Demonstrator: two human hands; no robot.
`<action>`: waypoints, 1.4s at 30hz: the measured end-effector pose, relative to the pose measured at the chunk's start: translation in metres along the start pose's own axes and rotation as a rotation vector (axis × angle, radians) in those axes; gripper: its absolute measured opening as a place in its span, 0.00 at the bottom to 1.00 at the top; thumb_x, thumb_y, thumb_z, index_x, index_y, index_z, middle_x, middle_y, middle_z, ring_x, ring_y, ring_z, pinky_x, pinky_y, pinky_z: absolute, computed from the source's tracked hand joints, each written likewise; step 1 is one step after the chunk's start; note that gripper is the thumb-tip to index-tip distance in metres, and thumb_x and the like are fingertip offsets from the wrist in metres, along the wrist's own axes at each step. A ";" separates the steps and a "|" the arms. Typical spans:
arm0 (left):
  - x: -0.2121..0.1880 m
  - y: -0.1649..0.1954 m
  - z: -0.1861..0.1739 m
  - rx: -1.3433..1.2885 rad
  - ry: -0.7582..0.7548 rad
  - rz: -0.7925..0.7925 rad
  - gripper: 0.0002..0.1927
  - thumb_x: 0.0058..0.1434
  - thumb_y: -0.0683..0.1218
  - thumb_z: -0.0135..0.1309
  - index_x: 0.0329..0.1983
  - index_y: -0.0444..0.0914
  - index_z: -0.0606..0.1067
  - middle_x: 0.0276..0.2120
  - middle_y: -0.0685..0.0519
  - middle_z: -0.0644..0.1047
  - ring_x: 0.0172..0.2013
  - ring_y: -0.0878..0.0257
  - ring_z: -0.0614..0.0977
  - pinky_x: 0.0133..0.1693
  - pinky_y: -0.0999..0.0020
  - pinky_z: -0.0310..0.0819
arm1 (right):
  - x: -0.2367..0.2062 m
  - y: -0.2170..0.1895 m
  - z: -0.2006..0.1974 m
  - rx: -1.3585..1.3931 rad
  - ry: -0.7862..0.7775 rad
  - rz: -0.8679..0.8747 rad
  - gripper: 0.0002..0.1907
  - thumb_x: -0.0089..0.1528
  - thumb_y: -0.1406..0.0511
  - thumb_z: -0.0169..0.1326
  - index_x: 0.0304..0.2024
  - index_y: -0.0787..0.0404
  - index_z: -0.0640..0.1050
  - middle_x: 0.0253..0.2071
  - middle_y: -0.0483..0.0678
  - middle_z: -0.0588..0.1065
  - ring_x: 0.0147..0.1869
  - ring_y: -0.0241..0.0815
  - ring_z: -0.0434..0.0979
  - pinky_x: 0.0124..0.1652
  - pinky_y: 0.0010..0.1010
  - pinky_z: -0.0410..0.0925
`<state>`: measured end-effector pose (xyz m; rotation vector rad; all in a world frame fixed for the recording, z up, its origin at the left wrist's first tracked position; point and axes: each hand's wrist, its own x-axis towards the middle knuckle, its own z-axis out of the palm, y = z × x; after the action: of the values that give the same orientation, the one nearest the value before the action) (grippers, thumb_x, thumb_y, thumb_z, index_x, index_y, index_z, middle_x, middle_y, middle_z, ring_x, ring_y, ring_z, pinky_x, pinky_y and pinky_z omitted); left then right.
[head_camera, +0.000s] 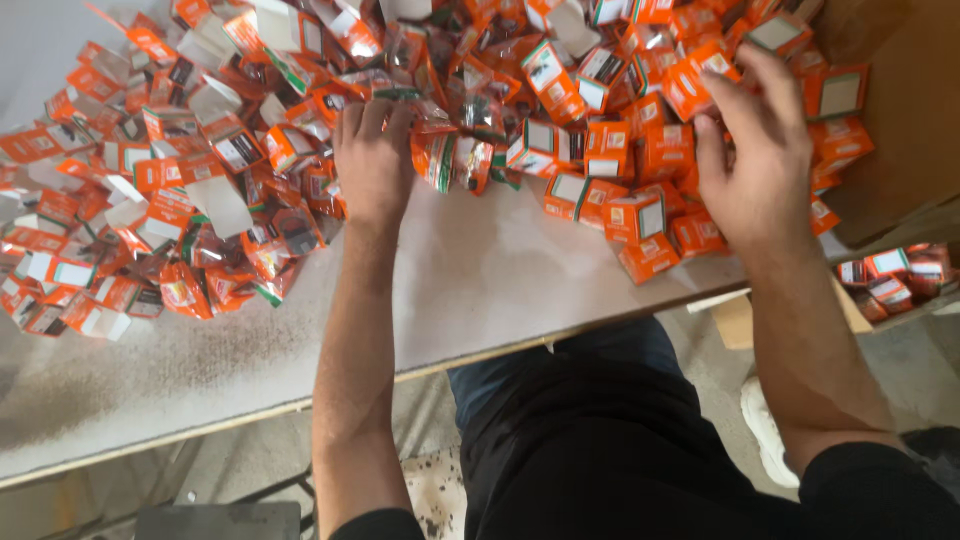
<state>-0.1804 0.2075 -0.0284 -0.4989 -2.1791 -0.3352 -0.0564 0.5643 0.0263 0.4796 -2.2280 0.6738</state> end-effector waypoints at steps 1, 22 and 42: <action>0.004 0.006 -0.009 -0.059 0.047 0.015 0.12 0.58 0.35 0.62 0.45 0.38 0.78 0.45 0.50 0.78 0.49 0.48 0.77 0.53 0.50 0.73 | 0.003 -0.003 0.000 0.000 0.026 -0.032 0.15 0.75 0.77 0.57 0.63 0.66 0.75 0.71 0.54 0.66 0.56 0.50 0.82 0.54 0.34 0.75; 0.084 -0.053 0.013 -0.012 -0.022 -0.249 0.24 0.51 0.36 0.60 0.54 0.38 0.78 0.56 0.42 0.72 0.53 0.45 0.73 0.50 0.52 0.73 | -0.075 -0.086 0.123 0.250 -0.542 -0.350 0.19 0.56 0.56 0.61 0.40 0.60 0.71 0.47 0.51 0.70 0.60 0.54 0.71 0.59 0.55 0.61; -0.097 0.116 -0.084 -0.202 -0.312 -0.069 0.17 0.57 0.43 0.64 0.50 0.41 0.76 0.44 0.49 0.76 0.42 0.50 0.80 0.42 0.55 0.79 | -0.077 -0.084 0.096 0.514 -0.398 -0.094 0.18 0.59 0.67 0.62 0.51 0.60 0.78 0.34 0.50 0.77 0.34 0.49 0.79 0.35 0.38 0.71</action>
<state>-0.0148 0.2532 -0.0481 -0.6229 -2.4819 -0.5506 -0.0151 0.4506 -0.0606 1.0437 -2.3620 1.1925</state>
